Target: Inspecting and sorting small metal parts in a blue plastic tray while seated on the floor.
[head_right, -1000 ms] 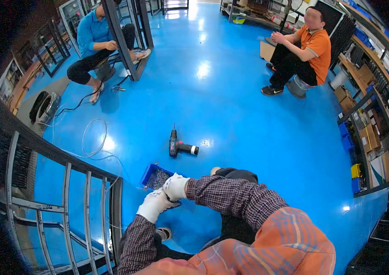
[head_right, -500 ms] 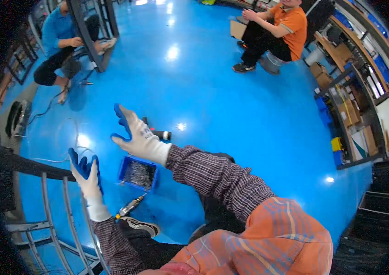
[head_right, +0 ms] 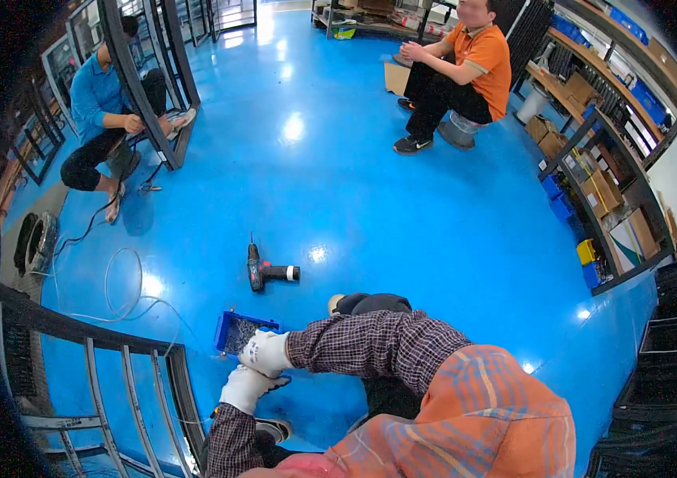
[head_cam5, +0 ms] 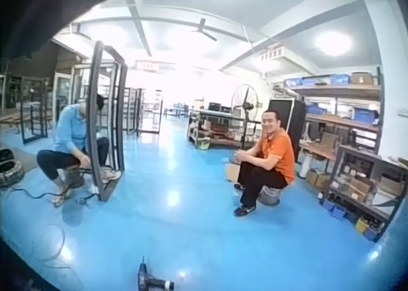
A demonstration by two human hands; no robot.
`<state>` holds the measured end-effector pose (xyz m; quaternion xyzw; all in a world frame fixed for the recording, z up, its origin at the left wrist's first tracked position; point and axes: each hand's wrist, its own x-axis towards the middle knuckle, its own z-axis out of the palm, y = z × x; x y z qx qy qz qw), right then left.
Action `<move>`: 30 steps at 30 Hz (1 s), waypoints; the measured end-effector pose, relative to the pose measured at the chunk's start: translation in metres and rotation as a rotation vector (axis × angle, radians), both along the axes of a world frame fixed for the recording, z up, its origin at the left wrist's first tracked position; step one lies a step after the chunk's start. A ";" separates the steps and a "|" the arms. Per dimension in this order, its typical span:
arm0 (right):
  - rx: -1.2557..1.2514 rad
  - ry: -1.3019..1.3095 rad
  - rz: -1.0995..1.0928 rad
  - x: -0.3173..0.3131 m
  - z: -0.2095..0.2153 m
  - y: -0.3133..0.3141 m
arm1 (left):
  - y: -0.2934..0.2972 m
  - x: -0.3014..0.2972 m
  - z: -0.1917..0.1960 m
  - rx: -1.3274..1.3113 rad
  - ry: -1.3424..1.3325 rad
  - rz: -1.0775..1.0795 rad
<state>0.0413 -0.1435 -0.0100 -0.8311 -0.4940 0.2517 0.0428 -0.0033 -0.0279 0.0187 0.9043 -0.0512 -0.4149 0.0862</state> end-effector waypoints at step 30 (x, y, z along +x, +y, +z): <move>-0.056 0.048 -0.130 0.002 0.001 0.000 | -0.004 0.003 -0.014 0.010 -0.097 -0.090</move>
